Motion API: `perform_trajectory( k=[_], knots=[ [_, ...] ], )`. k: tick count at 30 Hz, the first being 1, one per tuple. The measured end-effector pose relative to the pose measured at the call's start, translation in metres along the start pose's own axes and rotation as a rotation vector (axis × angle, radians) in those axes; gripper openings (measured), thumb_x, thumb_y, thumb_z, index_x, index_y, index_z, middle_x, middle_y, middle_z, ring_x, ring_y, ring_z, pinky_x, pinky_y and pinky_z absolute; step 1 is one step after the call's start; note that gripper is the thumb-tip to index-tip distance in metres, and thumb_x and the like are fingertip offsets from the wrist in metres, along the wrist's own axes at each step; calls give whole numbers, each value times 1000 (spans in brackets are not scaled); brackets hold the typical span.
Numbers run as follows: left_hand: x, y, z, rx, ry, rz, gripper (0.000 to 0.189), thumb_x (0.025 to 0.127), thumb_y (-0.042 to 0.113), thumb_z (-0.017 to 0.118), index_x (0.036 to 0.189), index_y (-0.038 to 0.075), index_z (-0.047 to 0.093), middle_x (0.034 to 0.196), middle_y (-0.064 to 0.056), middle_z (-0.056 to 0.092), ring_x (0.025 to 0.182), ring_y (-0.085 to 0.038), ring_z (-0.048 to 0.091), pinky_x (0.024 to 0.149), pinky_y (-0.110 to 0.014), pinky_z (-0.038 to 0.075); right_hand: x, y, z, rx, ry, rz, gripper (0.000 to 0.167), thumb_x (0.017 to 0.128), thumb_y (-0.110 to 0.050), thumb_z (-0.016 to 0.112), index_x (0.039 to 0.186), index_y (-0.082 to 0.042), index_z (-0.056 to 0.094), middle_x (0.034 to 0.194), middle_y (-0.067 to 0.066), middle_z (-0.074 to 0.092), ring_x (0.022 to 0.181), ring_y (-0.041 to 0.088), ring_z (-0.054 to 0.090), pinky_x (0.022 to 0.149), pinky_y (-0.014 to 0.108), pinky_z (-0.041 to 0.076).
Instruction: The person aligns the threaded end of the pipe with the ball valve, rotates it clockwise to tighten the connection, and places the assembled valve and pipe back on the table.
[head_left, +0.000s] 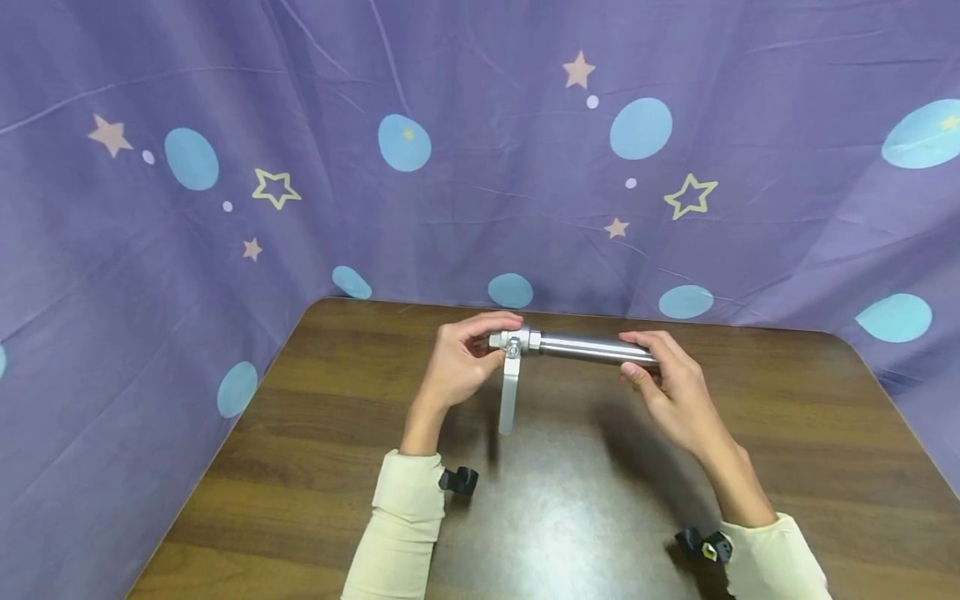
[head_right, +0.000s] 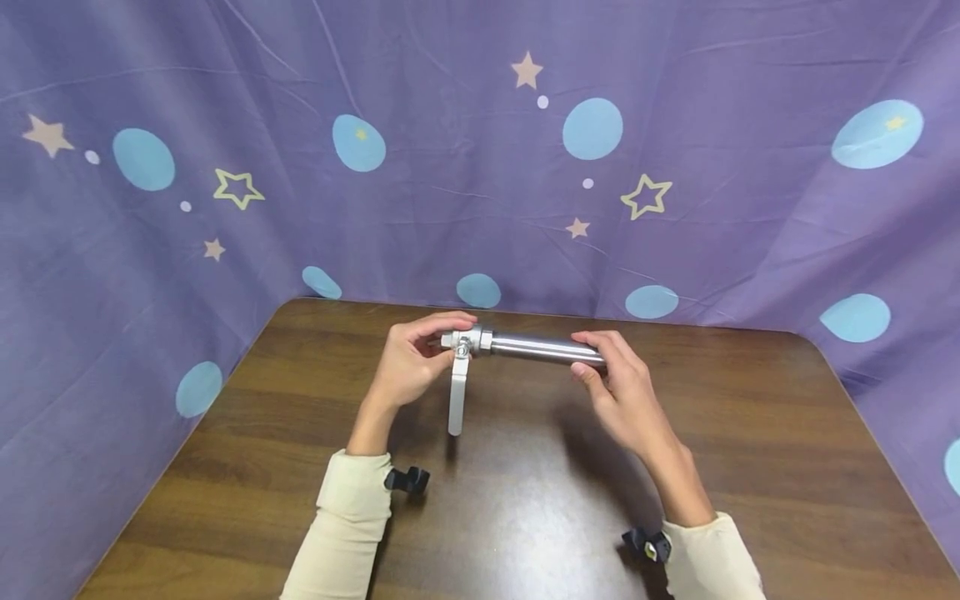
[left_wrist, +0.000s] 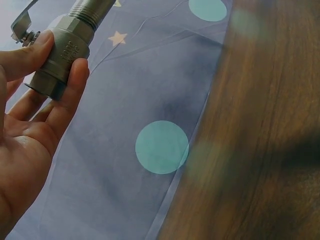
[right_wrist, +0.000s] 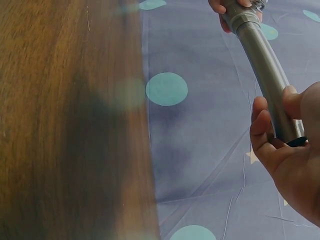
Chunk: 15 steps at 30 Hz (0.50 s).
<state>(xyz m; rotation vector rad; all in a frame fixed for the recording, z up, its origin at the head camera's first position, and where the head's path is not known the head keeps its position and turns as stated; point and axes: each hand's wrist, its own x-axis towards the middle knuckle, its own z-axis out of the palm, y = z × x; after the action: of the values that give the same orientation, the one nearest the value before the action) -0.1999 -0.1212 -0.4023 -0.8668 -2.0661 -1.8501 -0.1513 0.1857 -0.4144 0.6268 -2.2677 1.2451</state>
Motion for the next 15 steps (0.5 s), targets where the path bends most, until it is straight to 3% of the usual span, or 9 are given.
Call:
perform_trajectory(
  k=[4, 10, 15],
  knots=[
    [0, 0, 0, -4, -4, -3, 40, 78, -22, 67, 114, -9, 77, 127, -25, 76, 120, -38, 73, 99, -30, 65, 0, 0, -1, 6, -20, 28, 37, 99, 8, 66, 134, -5, 69, 102, 7, 69, 75, 6, 68, 64, 11, 56],
    [1, 1, 0, -12, -10, -10, 40, 78, -22, 67, 114, -10, 77, 127, -26, 75, 118, -38, 73, 97, -30, 66, 0, 0, -3, 2, -22, 40, 37, 101, 6, 64, 134, -8, 70, 96, 4, 69, 72, 3, 65, 63, 10, 55],
    [1, -1, 0, 0, -9, -5, 40, 78, -23, 67, 115, -9, 77, 127, -26, 76, 119, -38, 73, 99, -30, 65, 0, -1, -1, -23, 6, 30, 46, 94, 6, 75, 138, -5, 68, 117, 10, 70, 85, 1, 64, 69, 6, 54]
  ],
)
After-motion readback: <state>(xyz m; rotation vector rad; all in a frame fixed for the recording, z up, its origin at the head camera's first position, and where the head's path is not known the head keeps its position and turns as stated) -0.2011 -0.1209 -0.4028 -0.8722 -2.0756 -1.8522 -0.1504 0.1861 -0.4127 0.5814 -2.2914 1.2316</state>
